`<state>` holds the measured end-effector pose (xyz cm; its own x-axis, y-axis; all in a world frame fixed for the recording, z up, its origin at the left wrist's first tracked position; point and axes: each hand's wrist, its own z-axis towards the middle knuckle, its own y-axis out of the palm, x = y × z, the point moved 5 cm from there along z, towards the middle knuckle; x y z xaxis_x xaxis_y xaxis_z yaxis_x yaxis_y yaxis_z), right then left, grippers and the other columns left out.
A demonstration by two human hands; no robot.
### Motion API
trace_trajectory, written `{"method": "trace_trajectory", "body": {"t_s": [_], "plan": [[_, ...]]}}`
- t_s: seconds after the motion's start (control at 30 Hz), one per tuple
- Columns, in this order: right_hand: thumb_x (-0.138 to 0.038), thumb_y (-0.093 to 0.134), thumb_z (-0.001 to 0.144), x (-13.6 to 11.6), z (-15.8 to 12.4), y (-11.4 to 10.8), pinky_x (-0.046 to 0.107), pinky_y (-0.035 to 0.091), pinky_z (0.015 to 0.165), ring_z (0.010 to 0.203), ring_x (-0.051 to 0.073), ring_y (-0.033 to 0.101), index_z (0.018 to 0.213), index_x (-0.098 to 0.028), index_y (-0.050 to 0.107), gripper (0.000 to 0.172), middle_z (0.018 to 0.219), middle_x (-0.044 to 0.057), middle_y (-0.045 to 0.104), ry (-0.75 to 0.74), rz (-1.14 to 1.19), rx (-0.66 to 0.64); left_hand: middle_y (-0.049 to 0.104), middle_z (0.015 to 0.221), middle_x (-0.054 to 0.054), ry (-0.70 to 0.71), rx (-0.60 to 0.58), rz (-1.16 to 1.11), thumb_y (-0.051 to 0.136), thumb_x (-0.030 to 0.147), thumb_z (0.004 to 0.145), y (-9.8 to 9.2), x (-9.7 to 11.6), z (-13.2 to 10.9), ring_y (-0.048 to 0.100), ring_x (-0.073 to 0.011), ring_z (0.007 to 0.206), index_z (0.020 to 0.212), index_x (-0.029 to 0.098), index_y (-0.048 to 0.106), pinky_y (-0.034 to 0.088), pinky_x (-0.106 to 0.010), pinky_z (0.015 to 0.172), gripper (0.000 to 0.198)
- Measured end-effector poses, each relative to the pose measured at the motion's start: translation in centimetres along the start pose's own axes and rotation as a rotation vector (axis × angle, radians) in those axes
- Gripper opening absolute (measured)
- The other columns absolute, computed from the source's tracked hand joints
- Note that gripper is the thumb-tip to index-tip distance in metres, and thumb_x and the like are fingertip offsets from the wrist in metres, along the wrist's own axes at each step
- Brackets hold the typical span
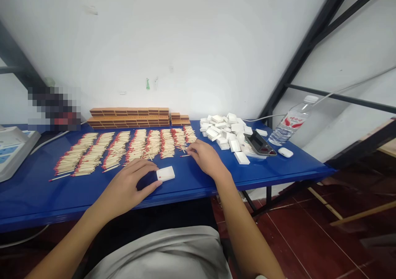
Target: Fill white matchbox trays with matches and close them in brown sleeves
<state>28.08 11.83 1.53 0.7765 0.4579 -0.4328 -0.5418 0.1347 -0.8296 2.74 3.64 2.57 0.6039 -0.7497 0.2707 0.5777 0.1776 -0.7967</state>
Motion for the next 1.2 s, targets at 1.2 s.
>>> {"method": "trace_trajectory", "body": {"t_s": [1.2], "plan": [[-0.034,0.063,0.105,-0.4,-0.7,0.3,0.033,0.048,0.084,0.089,0.02,0.058,0.1,-0.023,0.065,0.012,0.108,0.005,0.057,0.023,0.118,-0.082,0.073,0.115,-0.008,-0.017,-0.014,-0.01,0.07,0.034,0.103,0.0,-0.1,-0.1,0.067,-0.0273,0.109,0.114,0.022,0.069,0.056,-0.047,0.1,0.017]]}}
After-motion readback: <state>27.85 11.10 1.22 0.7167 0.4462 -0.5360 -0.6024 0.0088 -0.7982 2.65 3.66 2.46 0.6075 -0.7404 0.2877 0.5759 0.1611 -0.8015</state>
